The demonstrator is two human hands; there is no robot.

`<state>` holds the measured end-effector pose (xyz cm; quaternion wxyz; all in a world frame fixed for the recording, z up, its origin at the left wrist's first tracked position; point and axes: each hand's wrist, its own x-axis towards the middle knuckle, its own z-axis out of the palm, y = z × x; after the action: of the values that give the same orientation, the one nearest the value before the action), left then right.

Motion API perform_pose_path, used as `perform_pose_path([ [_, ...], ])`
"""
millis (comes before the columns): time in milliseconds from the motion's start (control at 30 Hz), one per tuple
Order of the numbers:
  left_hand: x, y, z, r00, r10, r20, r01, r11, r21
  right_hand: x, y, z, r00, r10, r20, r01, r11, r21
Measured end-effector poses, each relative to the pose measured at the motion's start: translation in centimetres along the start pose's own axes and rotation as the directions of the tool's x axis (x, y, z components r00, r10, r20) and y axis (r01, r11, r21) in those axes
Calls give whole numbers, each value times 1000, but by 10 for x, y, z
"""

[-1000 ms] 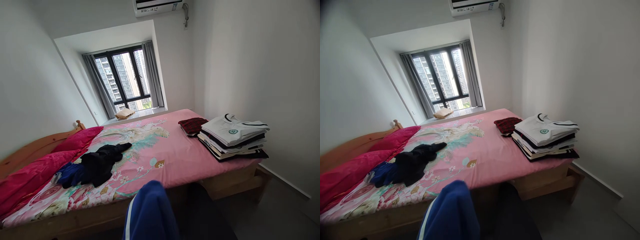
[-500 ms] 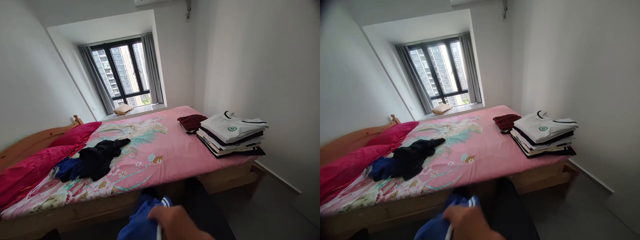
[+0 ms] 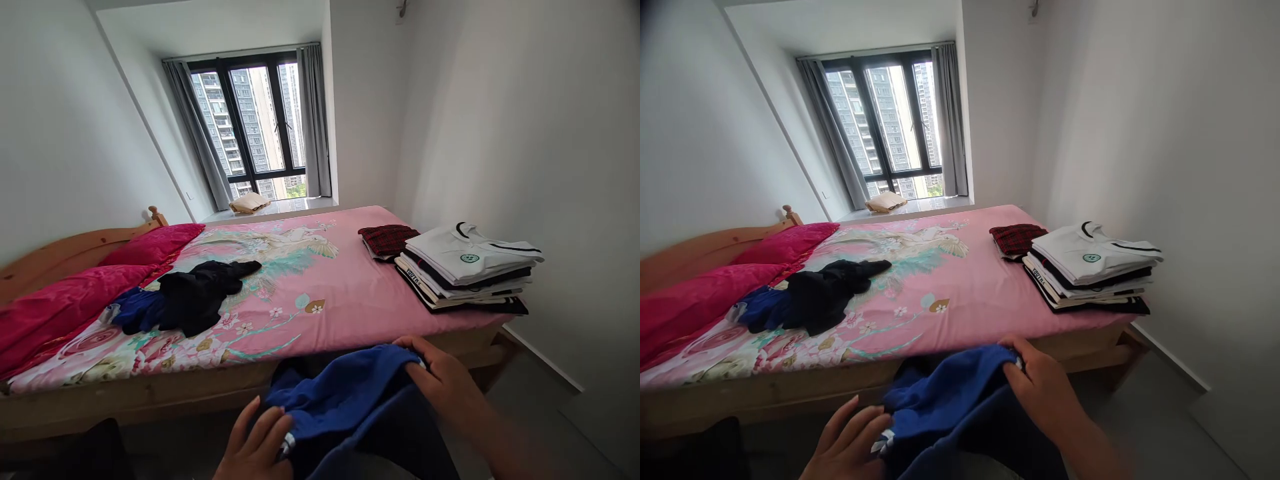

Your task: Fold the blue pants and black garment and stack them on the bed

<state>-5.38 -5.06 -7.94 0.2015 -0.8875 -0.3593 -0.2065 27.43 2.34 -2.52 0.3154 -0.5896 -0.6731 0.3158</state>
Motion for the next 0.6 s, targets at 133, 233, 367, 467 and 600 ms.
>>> perform_pose_path([
  [133, -10, 5, 24, 998, -2, 61, 6, 998, -65, -18, 8, -4, 996, 61, 60, -62, 998, 19],
  [233, -13, 13, 45, 993, 12, 116, -6, 999, -53, -31, 15, -4, 994, 80, 78, -81, 997, 16],
  [367, -15, 24, 67, 993, 67, 93, -59, 995, -78, -42, 35, 0, 992, 109, 66, -108, 994, -10],
  [467, -24, 30, 77, 998, 58, -9, -59, 982, -181, -49, 55, 6, 987, 152, 47, -151, 988, -30],
  [600, -37, 34, 73, 1000, 4, -1, -4, 944, -331, -55, 79, 16, 971, 200, 130, -195, 979, -56],
])
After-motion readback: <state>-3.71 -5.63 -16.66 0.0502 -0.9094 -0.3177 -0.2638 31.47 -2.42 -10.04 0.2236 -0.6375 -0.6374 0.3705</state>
